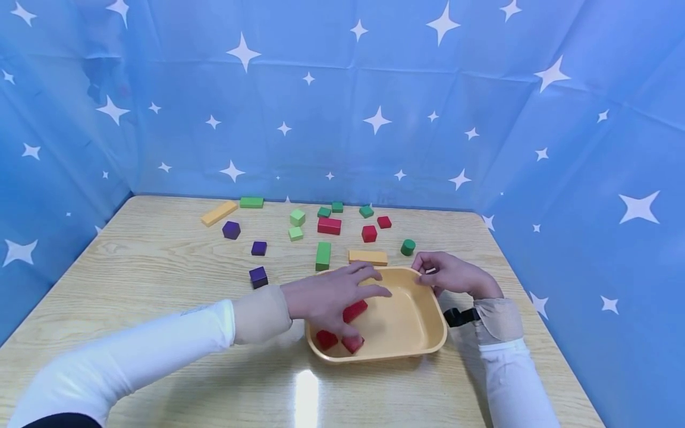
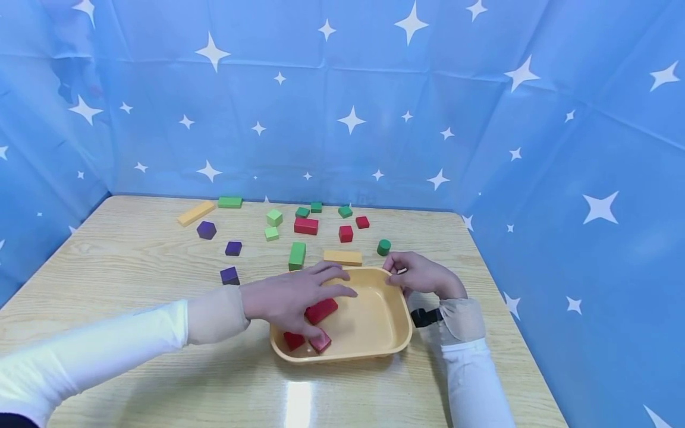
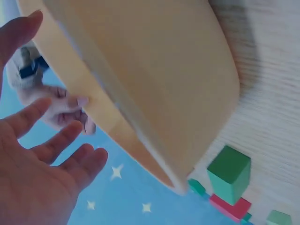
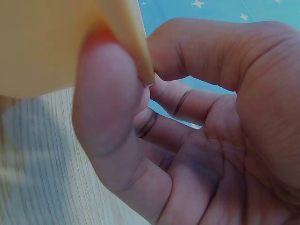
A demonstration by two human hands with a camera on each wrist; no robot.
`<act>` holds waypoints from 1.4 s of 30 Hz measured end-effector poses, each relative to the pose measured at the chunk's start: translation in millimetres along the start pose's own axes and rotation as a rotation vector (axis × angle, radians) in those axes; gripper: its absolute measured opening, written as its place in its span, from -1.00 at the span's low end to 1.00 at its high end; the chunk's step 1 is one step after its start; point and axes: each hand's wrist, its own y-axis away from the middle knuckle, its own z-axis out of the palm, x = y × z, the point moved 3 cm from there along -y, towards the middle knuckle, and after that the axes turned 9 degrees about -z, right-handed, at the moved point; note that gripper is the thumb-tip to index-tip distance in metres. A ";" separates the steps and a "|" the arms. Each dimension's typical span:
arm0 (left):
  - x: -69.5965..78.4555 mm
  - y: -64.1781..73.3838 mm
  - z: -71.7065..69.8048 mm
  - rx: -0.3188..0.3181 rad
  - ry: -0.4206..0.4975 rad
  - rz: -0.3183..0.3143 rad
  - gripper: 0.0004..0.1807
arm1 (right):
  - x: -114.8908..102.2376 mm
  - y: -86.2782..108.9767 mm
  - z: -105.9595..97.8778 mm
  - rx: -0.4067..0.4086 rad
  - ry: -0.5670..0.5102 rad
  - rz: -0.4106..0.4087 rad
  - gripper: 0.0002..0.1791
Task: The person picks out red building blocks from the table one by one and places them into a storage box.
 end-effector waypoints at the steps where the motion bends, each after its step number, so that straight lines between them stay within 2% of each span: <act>1: -2.8 0.5 -1.0 0.014 0.017 -0.024 -0.04 | 0.2 0.1 0.1 -0.001 0.001 0.000 -0.85; 8: -28.8 5.0 -7.3 0.168 0.202 -0.186 0.01 | -2.3 1.8 0.3 -0.002 0.005 -0.013 -0.82; 13: -51.3 5.7 -12.2 0.272 0.257 -0.283 0.04 | -3.5 3.1 -0.1 -0.003 -0.008 -0.014 -0.81; 19: -82.8 -1.0 -14.5 0.350 0.299 -0.399 0.07 | -1.3 3.3 -1.4 -0.004 -0.003 -0.008 -0.82; 25: -110.3 -13.5 -14.0 0.341 0.338 -0.478 0.05 | 0.2 3.0 -1.3 -0.009 -0.016 -0.013 -0.81; 30: -128.6 -26.6 -14.5 0.337 0.317 -0.491 0.05 | -0.1 2.5 -1.1 -0.009 -0.009 -0.005 -0.83; 36: -143.9 -43.0 -13.5 0.314 0.288 -0.510 0.05 | -0.3 1.7 -1.3 -0.007 0.000 0.000 -0.84; 42: -153.0 -57.7 -9.0 0.262 0.230 -0.533 0.05 | -1.1 0.7 -1.3 -0.017 -0.009 -0.010 -0.81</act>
